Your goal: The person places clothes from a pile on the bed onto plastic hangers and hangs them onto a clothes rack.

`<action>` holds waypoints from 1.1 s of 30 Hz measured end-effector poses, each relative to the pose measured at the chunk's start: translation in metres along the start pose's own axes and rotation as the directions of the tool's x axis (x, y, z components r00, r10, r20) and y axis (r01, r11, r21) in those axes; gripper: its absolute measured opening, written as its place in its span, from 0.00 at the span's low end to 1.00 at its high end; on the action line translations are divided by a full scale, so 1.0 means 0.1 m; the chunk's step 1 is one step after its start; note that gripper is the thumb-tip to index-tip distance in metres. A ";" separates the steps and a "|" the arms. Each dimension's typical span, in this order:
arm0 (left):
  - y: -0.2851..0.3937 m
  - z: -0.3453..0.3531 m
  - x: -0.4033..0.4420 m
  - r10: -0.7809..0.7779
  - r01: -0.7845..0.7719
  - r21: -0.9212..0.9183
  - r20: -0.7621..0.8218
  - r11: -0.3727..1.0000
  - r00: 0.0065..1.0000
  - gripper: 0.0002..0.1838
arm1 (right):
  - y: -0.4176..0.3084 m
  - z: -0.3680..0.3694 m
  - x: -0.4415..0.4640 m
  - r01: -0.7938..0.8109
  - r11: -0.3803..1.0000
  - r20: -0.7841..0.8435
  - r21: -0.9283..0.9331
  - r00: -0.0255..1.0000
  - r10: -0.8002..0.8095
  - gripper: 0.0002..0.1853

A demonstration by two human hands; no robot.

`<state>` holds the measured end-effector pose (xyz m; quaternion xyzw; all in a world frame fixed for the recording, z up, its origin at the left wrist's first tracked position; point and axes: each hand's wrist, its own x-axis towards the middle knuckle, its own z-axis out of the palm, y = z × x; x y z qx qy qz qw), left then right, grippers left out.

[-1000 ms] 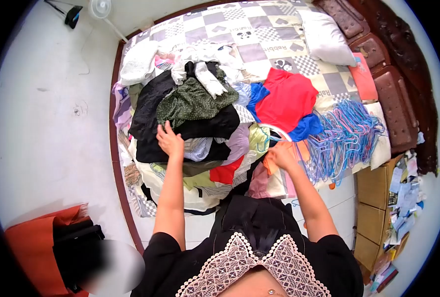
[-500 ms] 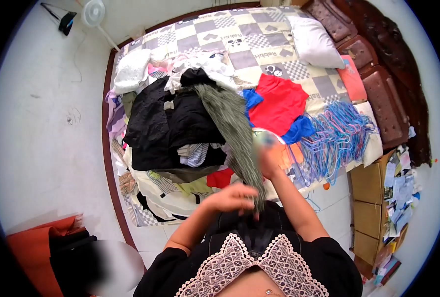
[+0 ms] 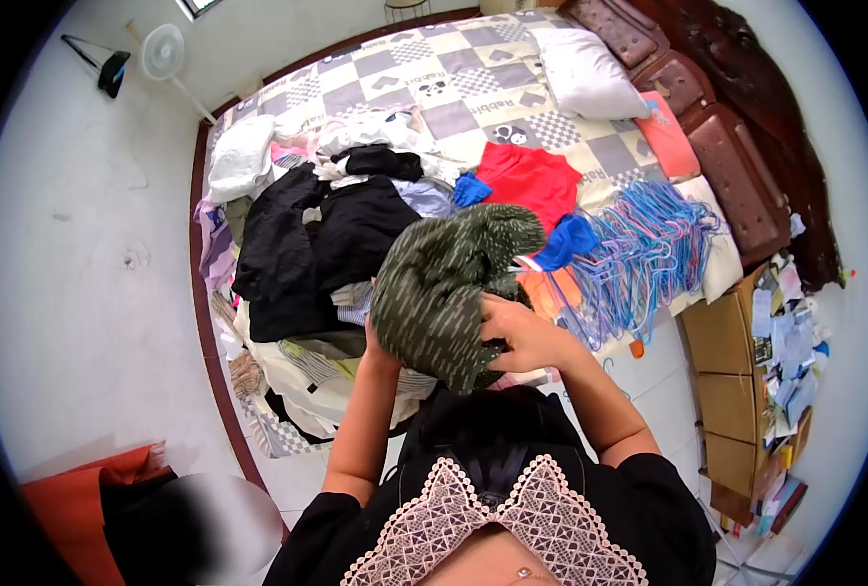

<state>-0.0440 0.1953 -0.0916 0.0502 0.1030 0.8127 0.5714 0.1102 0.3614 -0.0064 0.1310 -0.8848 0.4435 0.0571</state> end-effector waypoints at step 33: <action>-0.67 -0.08 0.22 0.120 0.033 0.395 -0.355 0.918 0.927 0.07 | 0.39 0.27 -0.37 0.183 0.556 -0.577 0.810 0.411 0.706 0.10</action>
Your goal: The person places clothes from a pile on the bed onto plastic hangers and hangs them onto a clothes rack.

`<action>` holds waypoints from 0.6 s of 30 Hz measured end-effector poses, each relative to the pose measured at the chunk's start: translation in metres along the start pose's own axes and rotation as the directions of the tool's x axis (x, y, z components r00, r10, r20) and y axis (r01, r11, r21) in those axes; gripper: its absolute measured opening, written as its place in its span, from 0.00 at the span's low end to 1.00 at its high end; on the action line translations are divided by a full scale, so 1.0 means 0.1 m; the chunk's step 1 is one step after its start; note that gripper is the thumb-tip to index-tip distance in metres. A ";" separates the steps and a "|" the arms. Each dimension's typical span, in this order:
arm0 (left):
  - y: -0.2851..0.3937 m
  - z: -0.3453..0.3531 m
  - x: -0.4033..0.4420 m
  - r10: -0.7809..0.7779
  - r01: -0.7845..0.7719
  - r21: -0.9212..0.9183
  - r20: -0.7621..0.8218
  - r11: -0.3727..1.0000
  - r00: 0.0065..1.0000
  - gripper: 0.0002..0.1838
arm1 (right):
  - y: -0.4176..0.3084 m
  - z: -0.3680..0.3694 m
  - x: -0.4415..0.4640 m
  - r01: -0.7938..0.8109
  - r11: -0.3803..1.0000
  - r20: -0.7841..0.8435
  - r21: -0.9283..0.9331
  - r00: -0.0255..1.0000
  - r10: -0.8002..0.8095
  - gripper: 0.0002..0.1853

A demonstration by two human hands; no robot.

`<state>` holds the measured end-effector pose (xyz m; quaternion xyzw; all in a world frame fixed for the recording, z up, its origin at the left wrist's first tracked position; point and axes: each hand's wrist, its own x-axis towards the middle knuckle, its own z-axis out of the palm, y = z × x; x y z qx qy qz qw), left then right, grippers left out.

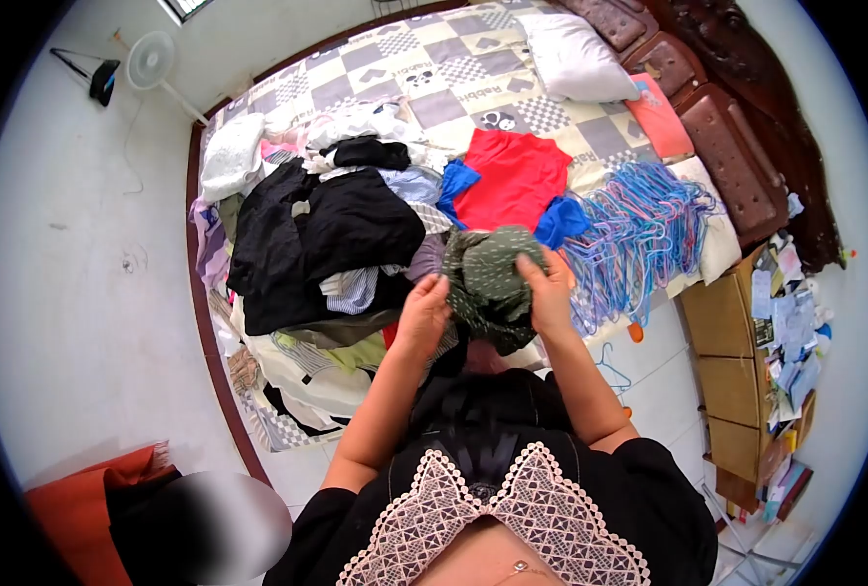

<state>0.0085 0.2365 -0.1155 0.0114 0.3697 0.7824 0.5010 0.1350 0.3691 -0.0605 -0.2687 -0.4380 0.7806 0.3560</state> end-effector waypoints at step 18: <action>0.32 0.59 -0.12 -0.044 0.036 0.043 0.202 0.998 0.978 0.04 | 0.05 -0.31 0.04 0.499 0.400 0.449 -0.769 0.867 -0.217 0.37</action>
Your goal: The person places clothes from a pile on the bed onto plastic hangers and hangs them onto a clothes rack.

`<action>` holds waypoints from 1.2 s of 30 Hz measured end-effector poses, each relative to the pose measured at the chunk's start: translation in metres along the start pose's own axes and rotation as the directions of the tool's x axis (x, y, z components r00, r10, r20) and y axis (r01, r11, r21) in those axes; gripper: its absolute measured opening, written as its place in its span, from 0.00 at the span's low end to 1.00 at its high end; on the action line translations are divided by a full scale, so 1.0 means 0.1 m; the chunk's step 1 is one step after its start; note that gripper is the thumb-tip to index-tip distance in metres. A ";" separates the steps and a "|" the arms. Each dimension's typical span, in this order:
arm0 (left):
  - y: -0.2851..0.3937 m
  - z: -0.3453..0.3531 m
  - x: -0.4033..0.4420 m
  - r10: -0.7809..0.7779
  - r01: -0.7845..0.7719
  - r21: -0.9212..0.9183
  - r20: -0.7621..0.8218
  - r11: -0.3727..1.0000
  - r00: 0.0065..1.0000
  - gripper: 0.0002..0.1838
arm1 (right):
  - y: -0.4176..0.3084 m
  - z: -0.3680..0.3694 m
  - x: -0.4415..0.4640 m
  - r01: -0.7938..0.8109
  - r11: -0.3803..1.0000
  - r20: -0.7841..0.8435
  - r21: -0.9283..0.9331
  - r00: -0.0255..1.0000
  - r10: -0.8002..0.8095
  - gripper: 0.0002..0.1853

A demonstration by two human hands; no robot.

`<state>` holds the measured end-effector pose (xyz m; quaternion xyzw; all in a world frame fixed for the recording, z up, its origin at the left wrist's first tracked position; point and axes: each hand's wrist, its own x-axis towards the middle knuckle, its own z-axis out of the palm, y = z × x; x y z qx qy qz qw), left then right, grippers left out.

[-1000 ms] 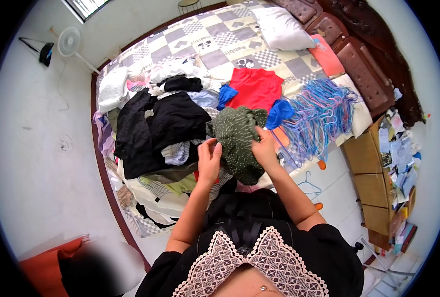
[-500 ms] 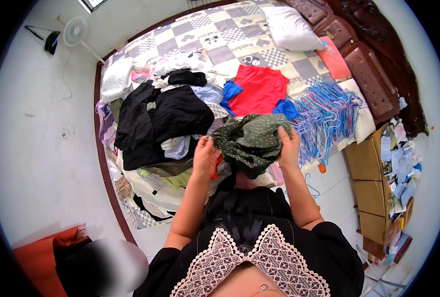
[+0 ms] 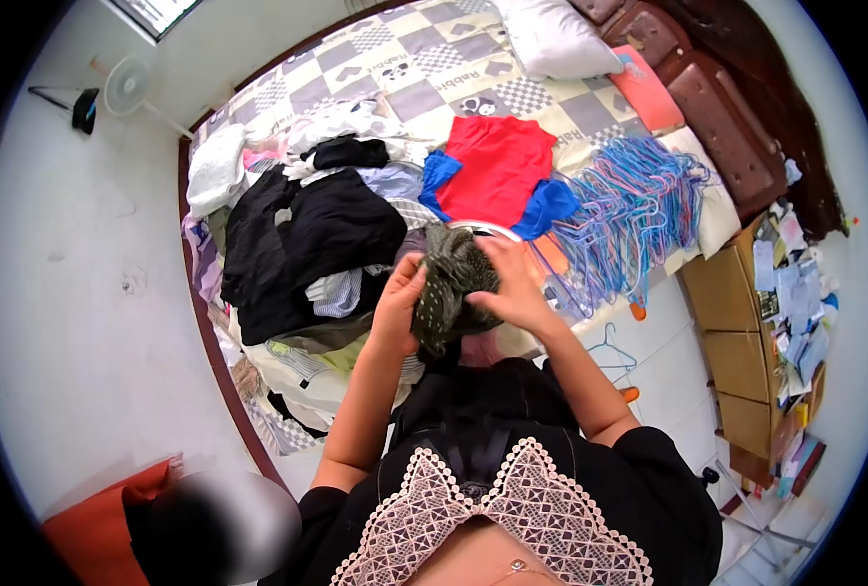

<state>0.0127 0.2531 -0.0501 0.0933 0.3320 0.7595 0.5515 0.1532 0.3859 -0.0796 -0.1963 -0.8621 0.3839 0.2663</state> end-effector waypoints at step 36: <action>-0.44 -0.10 -0.31 0.252 0.088 0.493 -0.580 0.866 0.775 0.09 | 4.25 0.13 -0.77 -0.935 0.335 -0.192 -0.112 0.352 0.916 0.30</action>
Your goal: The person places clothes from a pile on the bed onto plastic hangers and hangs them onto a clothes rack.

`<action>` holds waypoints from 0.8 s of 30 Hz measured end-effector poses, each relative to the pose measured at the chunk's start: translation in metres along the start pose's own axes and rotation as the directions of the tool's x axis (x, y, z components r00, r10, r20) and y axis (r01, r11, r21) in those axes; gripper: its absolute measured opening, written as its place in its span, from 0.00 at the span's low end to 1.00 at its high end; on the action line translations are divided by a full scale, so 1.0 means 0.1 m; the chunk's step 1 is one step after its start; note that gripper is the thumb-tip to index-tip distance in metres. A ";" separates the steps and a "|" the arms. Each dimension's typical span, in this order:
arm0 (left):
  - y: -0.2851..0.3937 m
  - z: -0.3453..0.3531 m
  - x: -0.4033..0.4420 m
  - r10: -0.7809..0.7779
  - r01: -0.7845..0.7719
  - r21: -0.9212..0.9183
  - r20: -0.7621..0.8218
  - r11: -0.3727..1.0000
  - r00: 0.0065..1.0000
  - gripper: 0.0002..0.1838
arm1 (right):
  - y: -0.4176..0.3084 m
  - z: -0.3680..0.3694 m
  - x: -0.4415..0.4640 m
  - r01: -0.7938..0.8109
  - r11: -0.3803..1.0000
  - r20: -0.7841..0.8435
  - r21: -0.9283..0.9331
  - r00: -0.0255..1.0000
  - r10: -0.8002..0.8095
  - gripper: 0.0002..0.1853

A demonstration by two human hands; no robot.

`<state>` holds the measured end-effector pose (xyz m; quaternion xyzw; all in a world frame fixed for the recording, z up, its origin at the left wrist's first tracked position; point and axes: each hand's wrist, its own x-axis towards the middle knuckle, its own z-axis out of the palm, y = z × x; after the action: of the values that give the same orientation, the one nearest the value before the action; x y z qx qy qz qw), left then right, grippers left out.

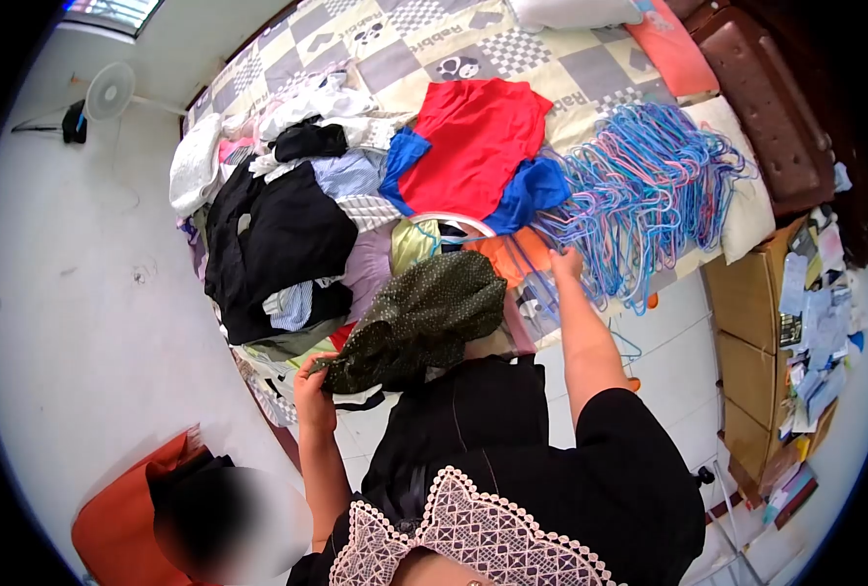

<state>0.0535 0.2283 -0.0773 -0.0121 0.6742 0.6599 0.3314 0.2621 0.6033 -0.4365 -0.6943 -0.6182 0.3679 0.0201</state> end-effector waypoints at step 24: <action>0.14 0.25 -0.03 0.063 -0.079 0.199 0.086 0.977 0.994 0.12 | -0.50 -0.18 -0.85 0.353 0.935 -0.227 -0.023 0.909 -0.349 0.20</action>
<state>0.0605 0.2516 -0.0618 0.0721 0.7239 0.5996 0.3336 0.2327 0.5487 -0.3580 -0.6093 -0.7229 0.2823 0.1629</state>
